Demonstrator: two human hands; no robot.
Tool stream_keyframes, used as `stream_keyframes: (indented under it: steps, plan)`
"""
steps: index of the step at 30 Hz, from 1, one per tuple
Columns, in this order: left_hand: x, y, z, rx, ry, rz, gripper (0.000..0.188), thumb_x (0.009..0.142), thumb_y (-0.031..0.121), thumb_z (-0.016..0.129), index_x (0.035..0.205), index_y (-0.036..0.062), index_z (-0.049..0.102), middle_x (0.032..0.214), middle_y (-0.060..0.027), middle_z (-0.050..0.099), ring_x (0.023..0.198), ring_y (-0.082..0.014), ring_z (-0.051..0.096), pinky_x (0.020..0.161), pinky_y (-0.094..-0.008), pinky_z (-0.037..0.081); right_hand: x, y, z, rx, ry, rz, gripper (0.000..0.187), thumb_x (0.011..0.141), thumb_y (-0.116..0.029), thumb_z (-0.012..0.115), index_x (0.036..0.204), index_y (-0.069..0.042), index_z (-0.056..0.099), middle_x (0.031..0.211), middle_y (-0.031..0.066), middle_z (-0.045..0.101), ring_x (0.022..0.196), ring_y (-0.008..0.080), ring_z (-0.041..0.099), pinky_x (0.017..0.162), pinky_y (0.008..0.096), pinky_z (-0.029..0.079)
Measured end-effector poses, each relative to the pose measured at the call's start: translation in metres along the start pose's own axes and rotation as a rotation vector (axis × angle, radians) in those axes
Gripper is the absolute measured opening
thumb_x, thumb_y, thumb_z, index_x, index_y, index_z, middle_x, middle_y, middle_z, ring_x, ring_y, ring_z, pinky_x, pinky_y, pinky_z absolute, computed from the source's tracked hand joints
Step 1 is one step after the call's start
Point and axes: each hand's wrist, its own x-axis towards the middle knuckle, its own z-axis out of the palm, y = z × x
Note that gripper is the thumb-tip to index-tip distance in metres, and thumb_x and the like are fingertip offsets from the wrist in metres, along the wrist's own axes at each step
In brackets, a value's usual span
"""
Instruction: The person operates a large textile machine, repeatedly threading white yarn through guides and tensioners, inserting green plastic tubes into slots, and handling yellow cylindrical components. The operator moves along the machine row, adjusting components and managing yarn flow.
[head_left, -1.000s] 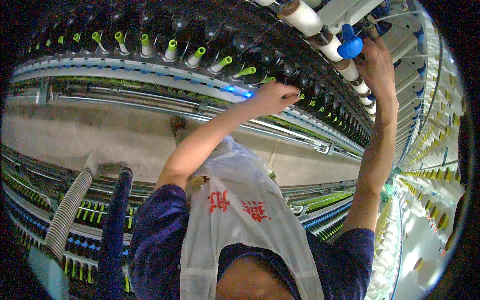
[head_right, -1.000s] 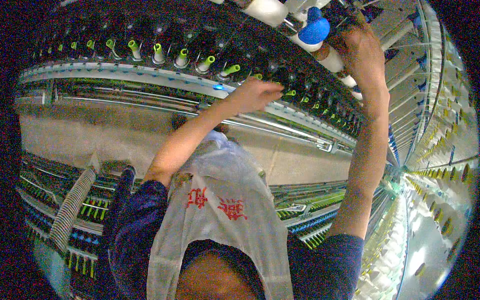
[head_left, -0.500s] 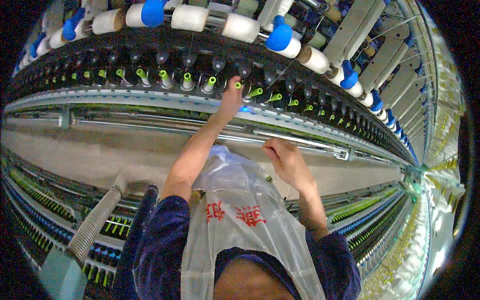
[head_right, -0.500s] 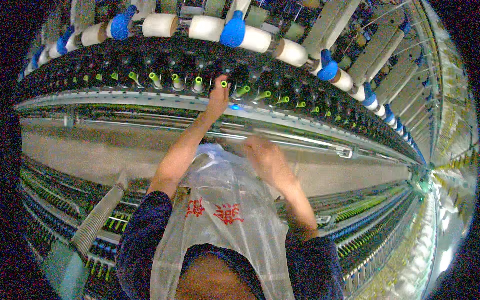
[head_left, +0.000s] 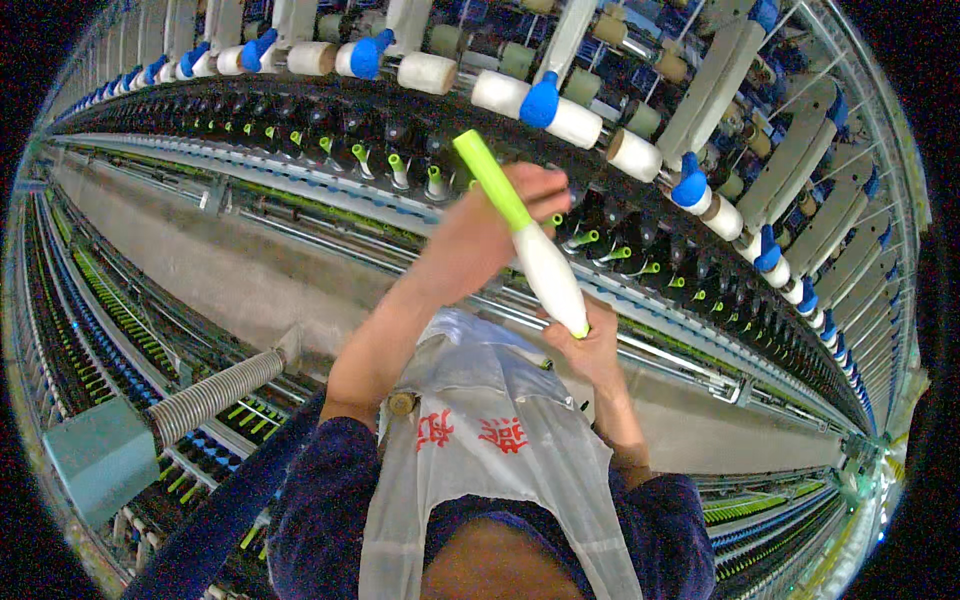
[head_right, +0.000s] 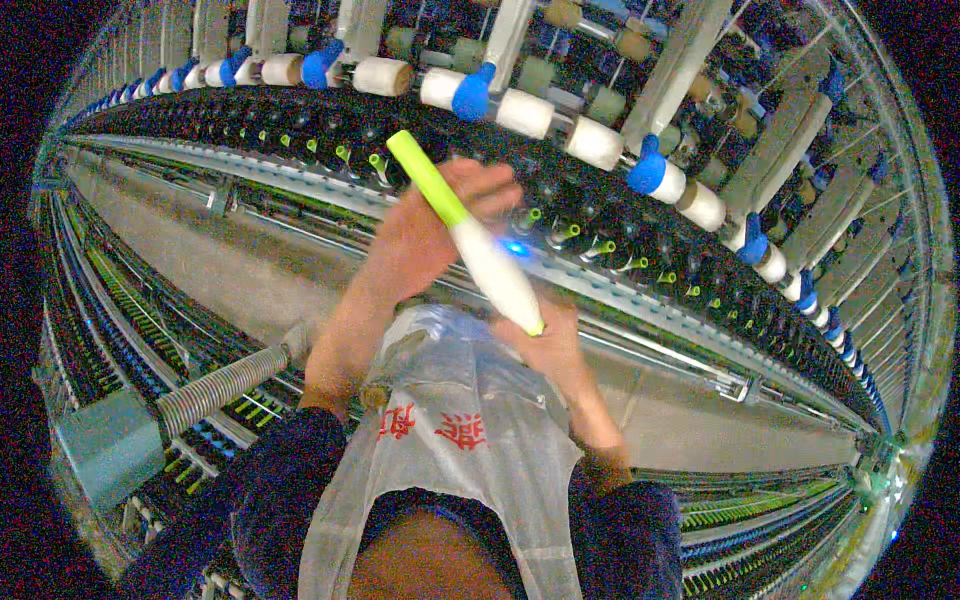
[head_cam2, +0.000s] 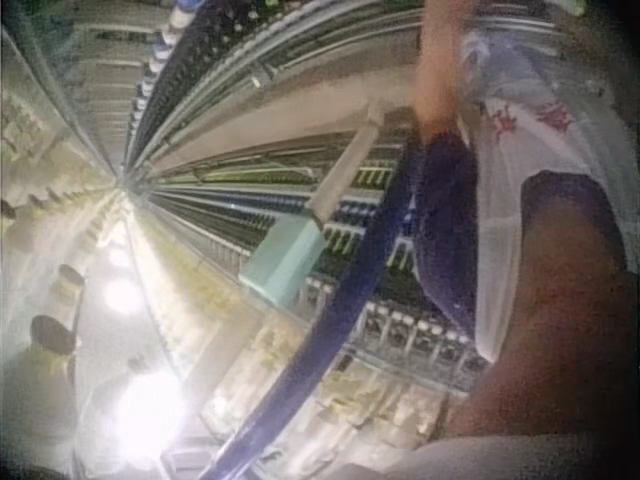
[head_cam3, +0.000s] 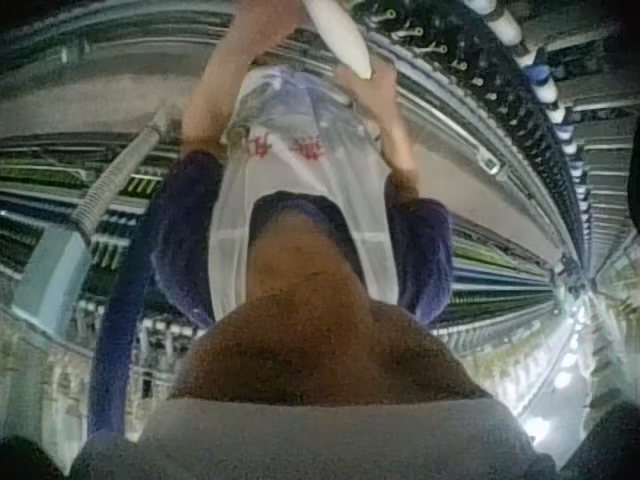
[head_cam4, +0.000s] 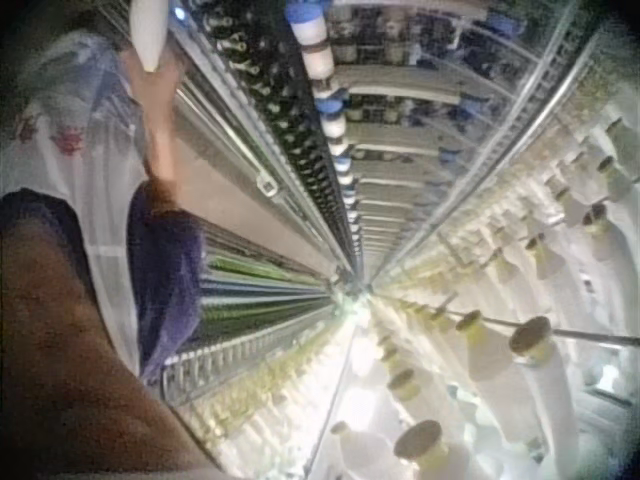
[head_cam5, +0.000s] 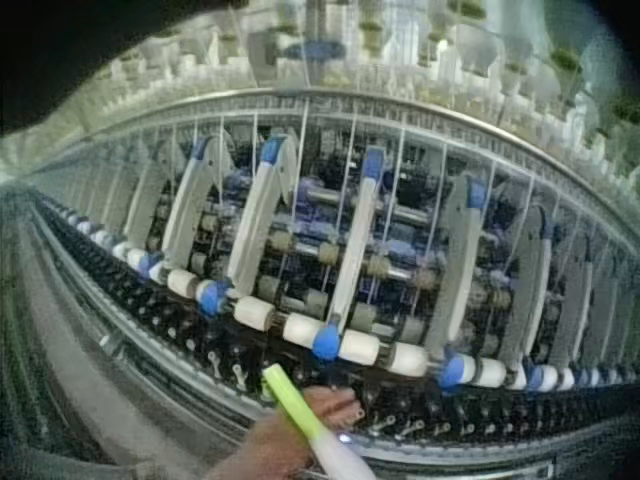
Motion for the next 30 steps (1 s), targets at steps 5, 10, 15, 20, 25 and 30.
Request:
stream_keyframes:
  steps: [5,10,15,20,25,30]
  plan:
    - [-0.022,-0.003,0.002,0.387,-0.183,-0.019,0.105,0.074,0.001,0.071,0.145,0.0220,-0.003,0.127,-0.0186,0.050,0.112,-0.0294,0.053,0.093,-0.0407,0.045,0.012,-0.017,0.006,0.283,-0.014,-0.007,0.040,0.090,-0.031,0.050,0.109,0.002,0.060,0.102,0.0073,0.062,0.098,0.0142,0.053,0.083,0.0319,0.043]
    - [-0.032,0.031,-0.005,0.836,-0.075,-0.024,0.109,0.072,-0.002,0.070,0.145,0.0160,-0.009,0.114,-0.0141,0.057,0.101,-0.0208,0.058,0.083,-0.0354,0.051,0.050,-0.048,0.017,0.016,0.277,-0.087,0.030,0.090,-0.021,0.053,0.107,0.002,0.062,0.094,0.0045,0.060,0.086,0.0117,0.050,0.074,0.0268,0.041]
    - [-0.038,0.049,-0.023,0.884,-0.079,-0.015,0.108,0.069,0.003,0.074,0.146,0.0135,0.000,0.113,-0.0135,0.056,0.098,-0.0194,0.057,0.080,-0.0341,0.050,0.089,-0.059,0.069,0.398,0.287,-0.062,0.009,0.082,-0.005,0.063,0.084,0.002,0.068,0.075,-0.0007,0.054,0.069,0.0092,0.043,0.061,0.0239,0.034]
    - [-0.030,0.047,-0.045,1.085,-0.072,0.021,0.104,0.069,0.009,0.074,0.146,0.0124,0.004,0.124,-0.0167,0.050,0.101,-0.0233,0.057,0.081,-0.0338,0.048,0.099,-0.045,0.099,0.550,0.596,-0.081,0.012,0.081,-0.002,0.061,0.069,-0.002,0.060,0.070,-0.0020,0.046,0.069,0.0088,0.041,0.062,0.0232,0.033]
    - [-0.032,0.037,-0.049,1.500,-0.174,0.221,0.093,0.071,0.012,0.068,0.144,0.0050,0.011,0.123,-0.0254,0.050,0.103,-0.0353,0.058,0.078,-0.0369,0.049,0.099,-0.033,0.096,0.271,0.629,-0.246,0.017,0.090,-0.011,0.053,0.075,-0.006,0.047,0.073,-0.0044,0.040,0.069,0.0060,0.036,0.063,0.0206,0.031]
    - [-0.042,0.028,-0.049,1.852,0.032,-0.003,0.079,0.074,0.028,0.069,0.137,0.0021,0.029,0.073,-0.0162,0.062,0.062,-0.0340,0.060,0.055,-0.0432,0.047,0.105,-0.014,0.077,0.731,0.748,-0.140,0.020,0.095,-0.022,0.050,0.082,-0.007,0.051,0.075,-0.0056,0.045,0.072,0.0047,0.039,0.070,0.0223,0.034]
